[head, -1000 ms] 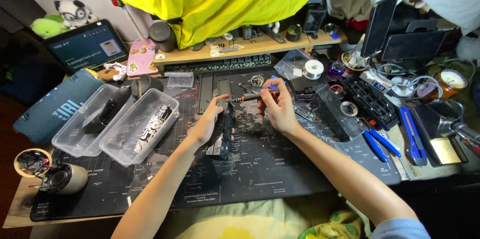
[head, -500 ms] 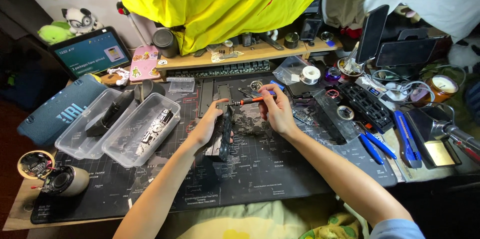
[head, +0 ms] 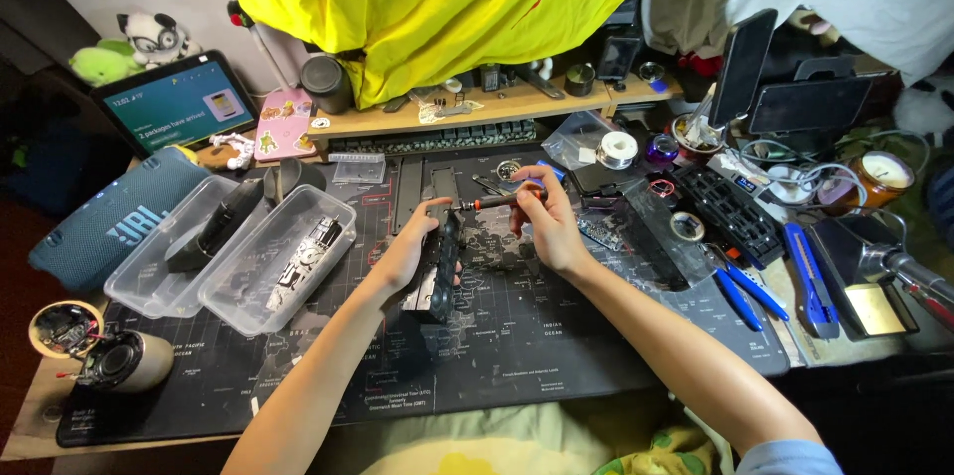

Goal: Repairing a handheld electronic device using a precision screwdriver at a workbench

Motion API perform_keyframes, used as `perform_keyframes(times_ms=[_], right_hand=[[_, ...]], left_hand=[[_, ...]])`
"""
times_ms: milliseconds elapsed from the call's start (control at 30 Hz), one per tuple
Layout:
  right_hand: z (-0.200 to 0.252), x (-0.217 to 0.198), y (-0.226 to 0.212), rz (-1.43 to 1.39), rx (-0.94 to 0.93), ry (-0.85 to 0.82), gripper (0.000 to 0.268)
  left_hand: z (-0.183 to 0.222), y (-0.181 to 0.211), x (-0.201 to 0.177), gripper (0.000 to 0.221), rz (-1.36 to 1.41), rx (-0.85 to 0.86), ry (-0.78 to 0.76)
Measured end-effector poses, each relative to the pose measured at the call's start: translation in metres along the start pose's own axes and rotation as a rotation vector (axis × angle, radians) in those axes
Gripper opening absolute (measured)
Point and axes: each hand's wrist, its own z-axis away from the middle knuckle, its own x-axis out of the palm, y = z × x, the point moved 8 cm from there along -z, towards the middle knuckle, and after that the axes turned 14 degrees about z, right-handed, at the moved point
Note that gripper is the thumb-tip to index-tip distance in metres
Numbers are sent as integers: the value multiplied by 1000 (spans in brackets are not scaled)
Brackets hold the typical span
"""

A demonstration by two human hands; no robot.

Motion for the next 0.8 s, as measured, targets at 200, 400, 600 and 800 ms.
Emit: perform_keyframes(times_ms=[200, 400, 600, 800], right_hand=[[4, 7, -11, 19, 11, -15, 21], [4, 5, -12, 49, 51, 7, 18], [5, 13, -37, 30, 25, -31, 19], [7, 13, -39, 34, 31, -54, 25]], left_hand=[[0, 0, -1, 55, 20, -6, -3], [-4, -4, -6, 55, 21, -25, -13], [-6, -5, -8, 53, 27, -29, -17], [-7, -6, -9, 55, 35, -40, -19]])
